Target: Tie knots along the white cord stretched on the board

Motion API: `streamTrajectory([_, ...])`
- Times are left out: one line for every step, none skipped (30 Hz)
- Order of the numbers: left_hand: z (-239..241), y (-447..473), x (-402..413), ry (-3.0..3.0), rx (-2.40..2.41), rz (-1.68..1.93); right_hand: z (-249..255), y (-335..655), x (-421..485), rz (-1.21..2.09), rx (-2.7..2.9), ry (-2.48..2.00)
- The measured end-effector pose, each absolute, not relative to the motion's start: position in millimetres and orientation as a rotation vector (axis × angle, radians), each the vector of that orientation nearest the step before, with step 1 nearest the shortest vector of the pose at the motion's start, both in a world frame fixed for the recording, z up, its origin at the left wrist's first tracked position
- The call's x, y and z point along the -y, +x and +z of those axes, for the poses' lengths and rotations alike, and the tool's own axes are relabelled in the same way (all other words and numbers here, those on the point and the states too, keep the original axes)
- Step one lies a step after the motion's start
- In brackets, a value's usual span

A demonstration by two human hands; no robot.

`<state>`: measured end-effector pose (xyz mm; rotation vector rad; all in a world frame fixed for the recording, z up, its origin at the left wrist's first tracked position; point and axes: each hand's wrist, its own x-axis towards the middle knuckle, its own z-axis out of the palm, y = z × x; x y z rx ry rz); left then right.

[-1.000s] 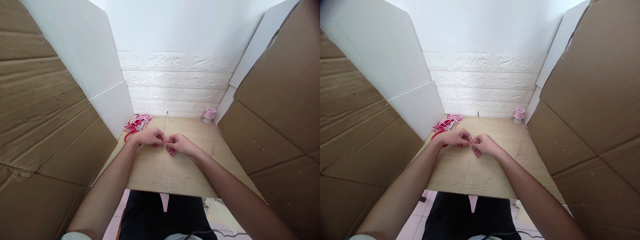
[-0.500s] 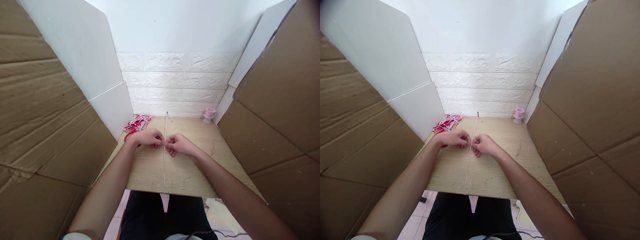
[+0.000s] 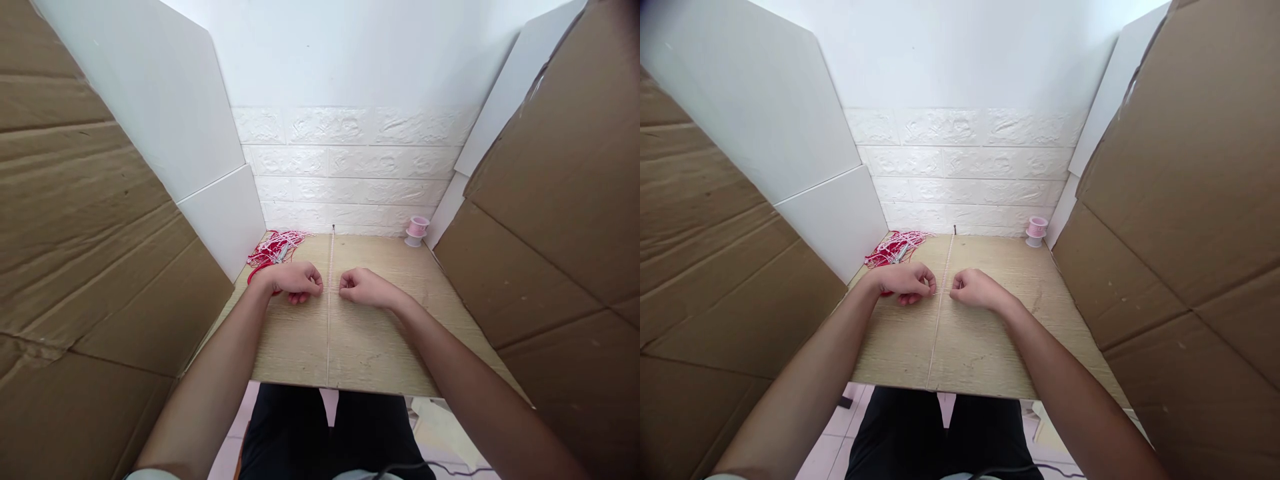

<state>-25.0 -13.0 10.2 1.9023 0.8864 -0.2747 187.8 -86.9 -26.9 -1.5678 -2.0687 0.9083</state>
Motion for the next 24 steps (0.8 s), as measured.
streamTrajectory([9.1,-25.0,12.4,1.898,-0.882,-0.276,-27.4,188.6,86.6,0.836,2.104,-1.569])
streamTrajectory([8.3,-25.0,11.9,1.894,-0.878,-0.274,-27.7,189.0,86.6,0.79,2.132,-1.573])
streamTrajectory([7.9,-24.9,11.4,1.892,-0.877,-0.27,-27.7,189.3,86.9,0.766,2.153,-1.58])
streamTrajectory([7.9,-24.9,11.1,1.894,-0.877,-0.268,-27.2,189.5,87.5,0.749,2.17,-1.589])
streamTrajectory([8.3,-24.9,10.9,1.897,-0.88,-0.265,-26.4,189.6,88.2,0.73,2.181,-1.6])
streamTrajectory([9.1,-25.0,10.8,1.902,-0.885,-0.26,-25.2,189.8,89.0,0.706,2.187,-1.616])
streamTrajectory([10.2,-25.0,10.9,1.906,-0.888,-0.253,-23.9,189.9,89.6,0.679,2.188,-1.638])
streamTrajectory([11.5,-25.0,11.1,1.909,-0.887,-0.245,-22.8,189.9,90.2,0.651,2.181,-1.661])
streamTrajectory([12.7,-25.0,11.4,1.911,-0.883,-0.238,-22.0,189.9,90.4,0.626,2.171,-1.683])
streamTrajectory([13.9,-24.8,11.8,1.914,-0.877,-0.23,-21.8,189.8,90.5,0.607,2.163,-1.696])
streamTrajectory([14.8,-24.4,12.3,1.916,-0.871,-0.225,-22.2,189.5,90.3,0.594,2.156,-1.699])
streamTrajectory([15.5,-23.9,12.9,1.919,-0.868,-0.225,-23.2,189.0,89.9,0.593,2.155,-1.69])
streamTrajectory([15.9,-23.2,13.6,1.921,-0.868,-0.225,-24.7,188.4,89.5,0.6,2.157,-1.671])
streamTrajectory([16.3,-22.3,14.5,1.923,-0.872,-0.224,-26.5,187.6,89.1,0.61,2.158,-1.646])
streamTrajectory([16.6,-21.4,15.7,1.925,-0.877,-0.221,-28.4,186.7,88.8,0.617,2.158,-1.623])
streamTrajectory([17.0,-20.3,17.0,1.928,-0.883,-0.216,-30.1,185.8,88.7,0.619,2.156,-1.602])
streamTrajectory([17.6,-19.3,18.5,1.931,-0.89,-0.209,-31.5,184.9,88.7,0.621,2.155,-1.585])
streamTrajectory([18.4,-18.3,20.2,1.934,-0.896,-0.206,-32.3,184.0,88.8,0.618,2.158,-1.571])
streamTrajectory([19.2,-17.3,21.9,1.935,-0.898,-0.209,-32.8,183.3,89.1,0.612,2.164,-1.559])
streamTrajectory([20.2,-16.4,23.6,1.937,-0.902,-0.208,-32.8,182.7,89.4,0.609,2.175,-1.548])
streamTrajectory([21.0,-15.5,24.9,1.935,-0.903,-0.206,-32.6,182.2,89.6,0.606,2.185,-1.537])
streamTrajectory([21.6,-14.8,26.0,1.937,-0.9,-0.206,-32.2,181.9,89.8,0.602,2.194,-1.526])
streamTrajectory([21.8,-14.2,26.6,1.94,-0.901,-0.204,-32.0,181.5,89.9,0.594,2.2,-1.515])
streamTrajectory([21.6,-13.7,26.7,1.944,-0.9,-0.209,-31.9,181.2,89.9,0.585,2.206,-1.507])
